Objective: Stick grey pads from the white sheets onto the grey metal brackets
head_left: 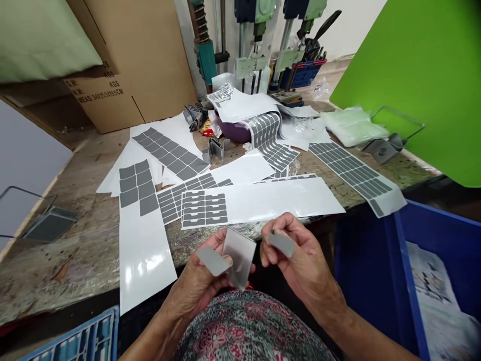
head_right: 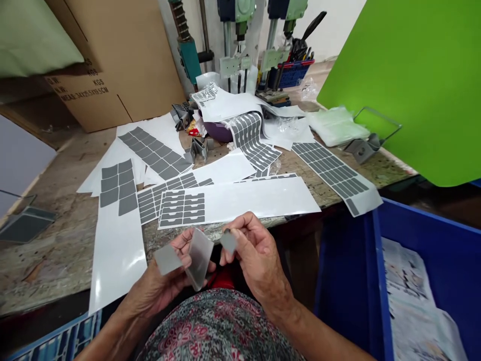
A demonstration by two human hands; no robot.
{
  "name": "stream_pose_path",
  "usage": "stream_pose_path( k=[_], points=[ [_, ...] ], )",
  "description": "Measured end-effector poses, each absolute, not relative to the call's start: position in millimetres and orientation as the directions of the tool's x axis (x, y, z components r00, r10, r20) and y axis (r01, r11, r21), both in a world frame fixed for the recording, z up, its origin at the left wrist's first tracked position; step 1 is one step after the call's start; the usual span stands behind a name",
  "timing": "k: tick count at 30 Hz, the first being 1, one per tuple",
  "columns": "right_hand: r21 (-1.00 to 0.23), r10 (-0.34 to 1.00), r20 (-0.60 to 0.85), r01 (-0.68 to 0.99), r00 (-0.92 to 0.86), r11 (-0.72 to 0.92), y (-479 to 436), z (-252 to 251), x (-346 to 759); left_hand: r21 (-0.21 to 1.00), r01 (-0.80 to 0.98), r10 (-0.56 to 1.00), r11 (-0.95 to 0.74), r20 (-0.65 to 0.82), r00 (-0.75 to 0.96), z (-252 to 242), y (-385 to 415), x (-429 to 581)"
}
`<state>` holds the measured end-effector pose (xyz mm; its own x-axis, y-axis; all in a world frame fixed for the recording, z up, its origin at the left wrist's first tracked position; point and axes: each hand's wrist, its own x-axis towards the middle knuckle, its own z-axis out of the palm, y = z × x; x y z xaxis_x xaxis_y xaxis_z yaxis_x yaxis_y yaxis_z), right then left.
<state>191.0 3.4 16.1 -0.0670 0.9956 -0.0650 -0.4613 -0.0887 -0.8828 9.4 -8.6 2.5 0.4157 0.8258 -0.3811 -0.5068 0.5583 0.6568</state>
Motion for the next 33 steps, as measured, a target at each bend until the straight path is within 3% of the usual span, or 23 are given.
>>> stream_pose_path(
  k=[6,10,16,23,28,33],
  points=[
    [-0.893,0.993,-0.093,-0.435,-0.067,-0.113,-1,18,189,0.519,-0.594,0.776,0.614,-0.260,0.574,11,-13,8],
    [-0.917,0.996,-0.077,-0.387,-0.053,-0.092,-2,15,193,0.493,-0.570,0.743,0.658,-0.299,0.599,9,-12,9],
    [-0.932,0.996,-0.076,-0.352,-0.038,-0.084,0,17,192,0.597,-0.544,0.808,0.589,-0.425,0.408,-1,-9,17],
    [-0.999,1.000,-0.009,-0.041,-0.015,-0.010,-2,17,193,0.800,-0.257,0.794,0.543,-0.389,0.466,6,-3,12],
    [-0.995,0.999,-0.004,0.096,-0.035,-0.001,-5,11,194,0.839,-0.172,0.806,0.517,-0.409,0.428,12,1,12],
    [-0.996,0.999,-0.016,0.083,-0.030,-0.013,-6,6,191,0.851,-0.184,0.829,0.491,-0.392,0.399,10,1,15]
  ],
)
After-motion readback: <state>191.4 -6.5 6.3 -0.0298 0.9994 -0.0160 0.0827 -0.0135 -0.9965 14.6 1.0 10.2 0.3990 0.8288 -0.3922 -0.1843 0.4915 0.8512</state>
